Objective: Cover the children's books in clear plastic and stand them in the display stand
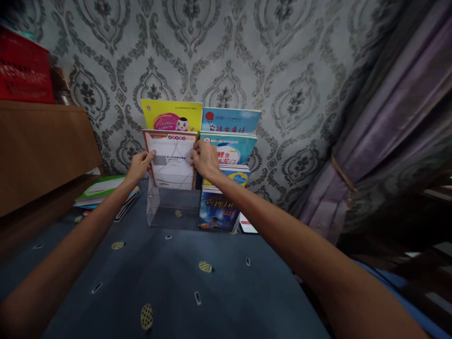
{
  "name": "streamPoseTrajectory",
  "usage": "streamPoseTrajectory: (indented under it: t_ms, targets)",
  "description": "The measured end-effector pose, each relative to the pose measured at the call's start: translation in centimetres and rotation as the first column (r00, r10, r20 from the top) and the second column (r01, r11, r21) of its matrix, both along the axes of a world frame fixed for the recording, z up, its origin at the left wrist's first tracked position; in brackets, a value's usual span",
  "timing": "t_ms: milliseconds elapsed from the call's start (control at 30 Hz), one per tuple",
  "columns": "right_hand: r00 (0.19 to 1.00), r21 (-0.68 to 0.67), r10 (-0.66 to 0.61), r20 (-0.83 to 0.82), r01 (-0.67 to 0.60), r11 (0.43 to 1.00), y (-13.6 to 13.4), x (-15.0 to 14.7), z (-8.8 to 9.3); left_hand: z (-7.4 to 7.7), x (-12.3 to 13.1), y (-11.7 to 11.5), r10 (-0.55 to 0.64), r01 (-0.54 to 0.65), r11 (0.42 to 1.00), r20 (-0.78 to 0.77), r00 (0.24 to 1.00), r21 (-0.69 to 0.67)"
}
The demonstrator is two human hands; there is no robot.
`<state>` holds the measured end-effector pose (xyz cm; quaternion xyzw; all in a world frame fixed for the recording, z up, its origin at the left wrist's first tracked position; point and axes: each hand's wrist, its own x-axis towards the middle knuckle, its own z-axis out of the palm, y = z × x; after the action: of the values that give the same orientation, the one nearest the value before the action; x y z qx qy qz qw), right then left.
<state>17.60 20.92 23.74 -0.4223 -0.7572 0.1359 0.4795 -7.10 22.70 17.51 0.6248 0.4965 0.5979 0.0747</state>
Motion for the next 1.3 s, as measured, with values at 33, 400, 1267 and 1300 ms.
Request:
streamPoseTrajectory:
  t_ms: [33,400,1267,1300]
  targets:
    - [1.0,0.009,-0.006,0.006,0.006,1.0,0.1,0.1,0.0,0.0,0.0,0.0,0.001,-0.001,1.0,-0.002,1.0,-0.002]
    - [0.999,0.05,-0.036,0.037,0.034,0.998,0.3,0.4,0.0,-0.5,0.1,0.6,-0.022,0.022,1.0,-0.015,1.0,-0.021]
    - [0.971,0.057,0.238,-0.034,-0.236,0.97,-5.0,1.9,-2.2,-0.6,0.9,0.1,0.17,-0.167,0.985,-0.114,0.979,0.032]
    - [0.96,0.059,0.28,-0.004,-0.279,0.958,-5.8,1.9,-3.2,-0.7,0.9,0.0,0.172,-0.168,0.985,-0.113,0.978,0.047]
